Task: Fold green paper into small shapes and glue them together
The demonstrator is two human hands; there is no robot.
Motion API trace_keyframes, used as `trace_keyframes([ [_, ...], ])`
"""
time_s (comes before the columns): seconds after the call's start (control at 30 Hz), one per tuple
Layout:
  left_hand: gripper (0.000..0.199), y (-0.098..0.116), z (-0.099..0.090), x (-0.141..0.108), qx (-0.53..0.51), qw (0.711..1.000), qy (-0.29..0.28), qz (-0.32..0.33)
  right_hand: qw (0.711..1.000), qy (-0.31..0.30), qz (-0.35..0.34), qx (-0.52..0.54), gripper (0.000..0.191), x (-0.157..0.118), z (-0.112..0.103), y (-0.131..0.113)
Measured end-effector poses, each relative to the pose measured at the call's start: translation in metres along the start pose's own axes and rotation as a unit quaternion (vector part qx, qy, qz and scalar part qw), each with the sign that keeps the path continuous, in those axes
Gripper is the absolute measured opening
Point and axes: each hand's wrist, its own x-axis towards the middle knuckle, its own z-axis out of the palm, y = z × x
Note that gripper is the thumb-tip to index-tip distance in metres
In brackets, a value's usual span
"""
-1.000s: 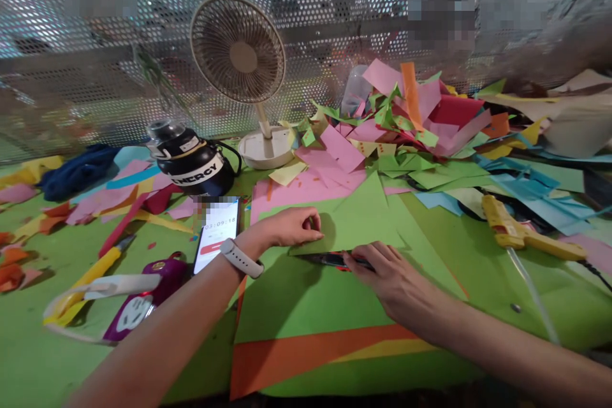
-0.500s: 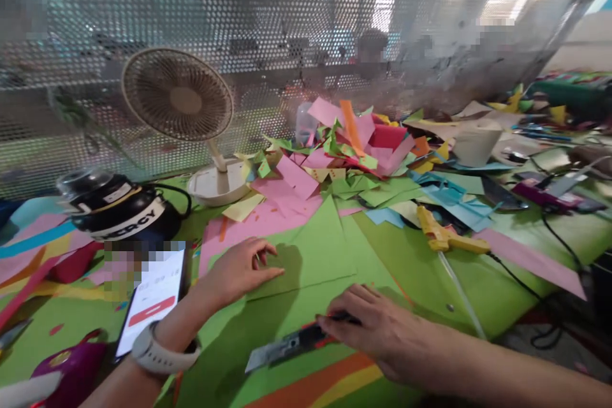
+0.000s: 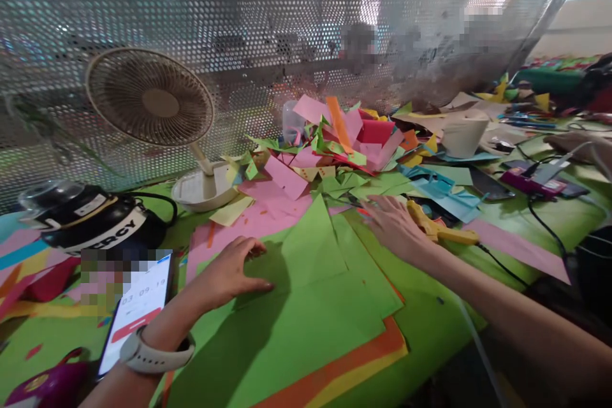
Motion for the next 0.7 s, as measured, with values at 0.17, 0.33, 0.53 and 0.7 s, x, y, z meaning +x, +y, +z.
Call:
trace_keyframes([
  [0.17, 0.063, 0.008, -0.002, -0.003, -0.038, 0.999, -0.018, -0.007, 0.987, -0.085, -0.114, 0.080, 0.053, 0.015, 0.010, -0.046],
  [0.33, 0.048, 0.010, -0.002, -0.004, -0.010, 0.999, -0.016, 0.029, 0.974, -0.163, -0.124, 0.098, 0.069, 0.036, 0.023, -0.067],
  [0.53, 0.059, 0.009, 0.003, -0.002, -0.047, 0.994, 0.098, -0.010, 0.974, -0.167, -0.102, 0.114, 0.028, 0.038, 0.017, -0.069],
  [0.7, 0.060, 0.010, 0.008, 0.002, -0.098, 0.980, 0.161, -0.057, 0.989, -0.104, -0.021, 0.102, 0.017, 0.046, -0.008, -0.030],
])
